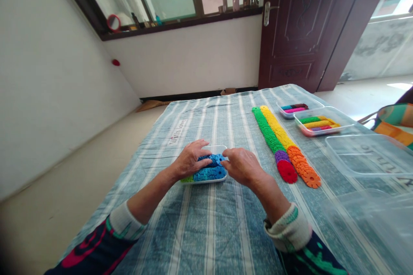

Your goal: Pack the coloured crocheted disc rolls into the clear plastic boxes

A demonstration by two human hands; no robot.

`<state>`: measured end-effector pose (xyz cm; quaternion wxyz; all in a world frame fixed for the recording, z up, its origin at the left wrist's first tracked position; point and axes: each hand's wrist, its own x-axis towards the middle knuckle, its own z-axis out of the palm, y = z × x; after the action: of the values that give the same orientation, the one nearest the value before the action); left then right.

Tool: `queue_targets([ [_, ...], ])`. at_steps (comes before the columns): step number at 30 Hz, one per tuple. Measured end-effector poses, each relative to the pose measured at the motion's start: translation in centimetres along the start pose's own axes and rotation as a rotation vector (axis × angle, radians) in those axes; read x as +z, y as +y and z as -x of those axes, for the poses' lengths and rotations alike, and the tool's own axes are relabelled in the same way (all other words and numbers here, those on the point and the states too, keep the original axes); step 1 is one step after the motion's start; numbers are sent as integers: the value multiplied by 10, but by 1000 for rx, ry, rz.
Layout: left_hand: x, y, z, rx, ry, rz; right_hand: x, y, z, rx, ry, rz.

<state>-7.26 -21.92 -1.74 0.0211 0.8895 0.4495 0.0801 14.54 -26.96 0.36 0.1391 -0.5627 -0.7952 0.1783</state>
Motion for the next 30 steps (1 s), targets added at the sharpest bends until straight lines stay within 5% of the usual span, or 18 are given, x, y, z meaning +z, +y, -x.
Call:
queue_targets([
  [19, -5, -8, 9, -36, -20, -24, 5, 4, 1, -28, 49, -8],
  [26, -10, -26, 28, -94, 223, 163, 6, 7, -1, 0, 60, -26],
  [30, -7, -29, 53, -258, 391, 386, 8, 8, -2, 76, 70, -15],
])
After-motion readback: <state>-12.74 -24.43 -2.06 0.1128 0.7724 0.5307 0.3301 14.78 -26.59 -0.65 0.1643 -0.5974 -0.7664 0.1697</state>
